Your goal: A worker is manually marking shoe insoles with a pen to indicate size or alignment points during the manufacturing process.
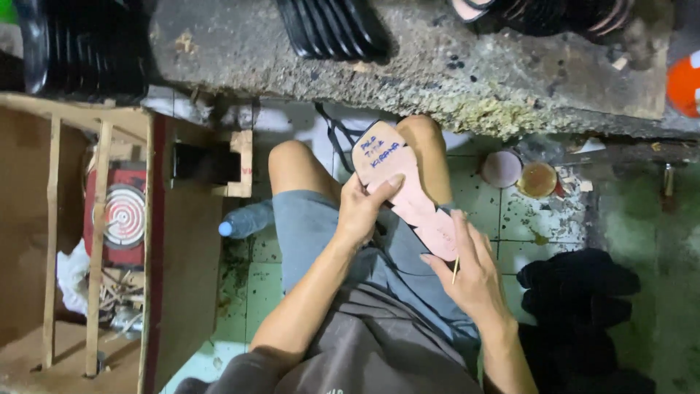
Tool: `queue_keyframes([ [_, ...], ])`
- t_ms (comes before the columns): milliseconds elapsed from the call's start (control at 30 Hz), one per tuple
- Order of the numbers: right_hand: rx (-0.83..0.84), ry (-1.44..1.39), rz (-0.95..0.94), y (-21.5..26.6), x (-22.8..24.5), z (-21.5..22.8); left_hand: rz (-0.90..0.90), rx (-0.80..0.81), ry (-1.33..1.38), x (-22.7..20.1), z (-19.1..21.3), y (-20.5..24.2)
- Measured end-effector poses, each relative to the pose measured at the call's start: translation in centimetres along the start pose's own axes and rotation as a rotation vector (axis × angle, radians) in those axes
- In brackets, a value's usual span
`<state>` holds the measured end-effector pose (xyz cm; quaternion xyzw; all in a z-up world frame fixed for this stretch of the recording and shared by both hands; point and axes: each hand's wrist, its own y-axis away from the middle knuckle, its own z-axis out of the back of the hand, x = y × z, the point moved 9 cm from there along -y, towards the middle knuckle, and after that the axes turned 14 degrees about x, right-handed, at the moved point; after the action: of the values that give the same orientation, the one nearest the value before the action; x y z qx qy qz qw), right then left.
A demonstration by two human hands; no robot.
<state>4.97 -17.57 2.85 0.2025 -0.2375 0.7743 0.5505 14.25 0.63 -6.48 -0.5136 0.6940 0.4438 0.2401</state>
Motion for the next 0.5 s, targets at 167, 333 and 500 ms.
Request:
queue_keyframes([
  [167,-0.1,-0.02,-0.038,2.3,-0.9,-0.7,0.001,0.014,0.024,0.3,-0.3,-0.2],
  [333,-0.141,-0.056,-0.071,2.6,-1.6,-0.5,0.019,0.019,0.04,0.4,-0.5,-0.6],
  [500,-0.131,-0.085,-0.066,2.6,-2.1,-1.1,0.02,0.006,0.064,1.0,0.0,-0.8],
])
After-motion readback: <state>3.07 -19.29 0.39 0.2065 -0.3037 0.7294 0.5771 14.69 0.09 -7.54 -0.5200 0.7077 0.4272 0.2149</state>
